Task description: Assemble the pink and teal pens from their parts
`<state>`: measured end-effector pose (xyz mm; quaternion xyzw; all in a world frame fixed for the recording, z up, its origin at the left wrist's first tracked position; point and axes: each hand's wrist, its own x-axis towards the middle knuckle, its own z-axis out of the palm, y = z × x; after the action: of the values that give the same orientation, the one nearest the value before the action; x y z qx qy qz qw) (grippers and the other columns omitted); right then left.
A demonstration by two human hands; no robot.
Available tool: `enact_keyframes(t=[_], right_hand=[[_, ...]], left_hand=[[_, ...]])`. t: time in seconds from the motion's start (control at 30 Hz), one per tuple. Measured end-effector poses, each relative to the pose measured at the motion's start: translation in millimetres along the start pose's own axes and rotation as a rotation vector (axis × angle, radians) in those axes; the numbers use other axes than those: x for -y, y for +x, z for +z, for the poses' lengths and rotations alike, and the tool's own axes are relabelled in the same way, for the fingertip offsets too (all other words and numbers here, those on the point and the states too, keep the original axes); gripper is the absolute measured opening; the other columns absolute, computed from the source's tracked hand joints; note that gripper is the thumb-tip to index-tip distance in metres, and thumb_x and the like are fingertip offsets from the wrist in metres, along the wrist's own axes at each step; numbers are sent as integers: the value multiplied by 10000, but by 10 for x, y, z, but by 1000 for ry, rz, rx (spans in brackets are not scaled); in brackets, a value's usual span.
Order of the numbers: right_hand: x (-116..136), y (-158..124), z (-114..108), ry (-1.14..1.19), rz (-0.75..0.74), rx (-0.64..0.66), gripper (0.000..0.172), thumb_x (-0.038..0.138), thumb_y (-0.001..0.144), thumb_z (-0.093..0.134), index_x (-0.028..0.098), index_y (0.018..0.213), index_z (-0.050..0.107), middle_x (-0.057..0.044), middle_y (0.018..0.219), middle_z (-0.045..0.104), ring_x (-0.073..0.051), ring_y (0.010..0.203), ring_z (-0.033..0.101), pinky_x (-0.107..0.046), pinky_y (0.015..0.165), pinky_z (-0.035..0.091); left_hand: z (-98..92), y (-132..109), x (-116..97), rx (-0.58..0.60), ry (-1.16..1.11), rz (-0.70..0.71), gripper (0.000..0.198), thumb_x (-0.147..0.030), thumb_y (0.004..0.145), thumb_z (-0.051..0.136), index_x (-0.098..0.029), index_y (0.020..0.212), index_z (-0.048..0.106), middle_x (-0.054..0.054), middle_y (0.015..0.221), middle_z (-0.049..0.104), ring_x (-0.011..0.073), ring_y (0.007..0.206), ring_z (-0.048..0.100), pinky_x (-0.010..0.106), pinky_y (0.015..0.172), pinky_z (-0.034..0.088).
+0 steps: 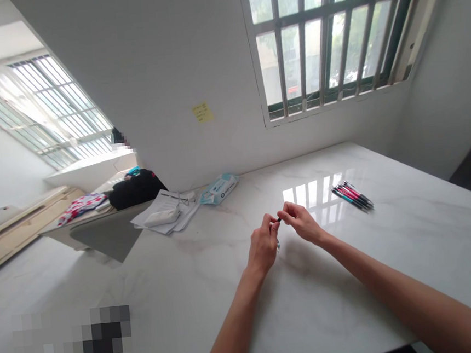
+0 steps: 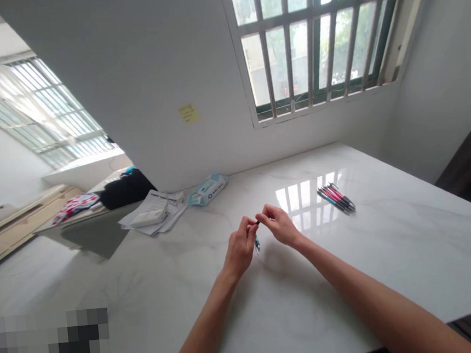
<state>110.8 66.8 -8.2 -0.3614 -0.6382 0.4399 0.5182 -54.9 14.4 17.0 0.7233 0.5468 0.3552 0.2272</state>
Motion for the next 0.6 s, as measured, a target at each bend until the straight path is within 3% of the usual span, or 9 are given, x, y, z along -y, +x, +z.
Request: enact_keyframes(t=[0.1,0.3,0.47,0.6], right_hand=[[-40,14,0,68,40,29,448,625,886,681,209,758,575,22,679,539,-144,642,446,-292,617,390],[-121,41,-32,263,183,123,401,536,817,799,190,1019,783,-49,948,744,-170,834,618,-332,815,486],[-117,25,-47,352,251,54,369,481,722,897,195,944,824,-49,868,774,-186,820,662,-364,853,510],[-83,27,-46,512,304,-9,437,382,623,975,232,1001,815,-53,927,797,-213,932,717,-367,910,534]], left_hand=[[9,7,59,-2,-60,-15,286,-498,1050,399,-261,956,526,-53,612,538,154,541,501,263,593,330],[61,15,135,-7,-172,-67,283,-515,1033,417,-257,963,508,-56,623,557,143,538,505,239,585,354],[79,3,107,-9,-101,-40,248,-476,1024,445,-254,958,531,-47,636,582,147,548,538,250,603,357],[117,20,154,24,-311,-77,323,-551,1023,456,-244,928,487,-65,596,553,124,513,504,233,562,383]])
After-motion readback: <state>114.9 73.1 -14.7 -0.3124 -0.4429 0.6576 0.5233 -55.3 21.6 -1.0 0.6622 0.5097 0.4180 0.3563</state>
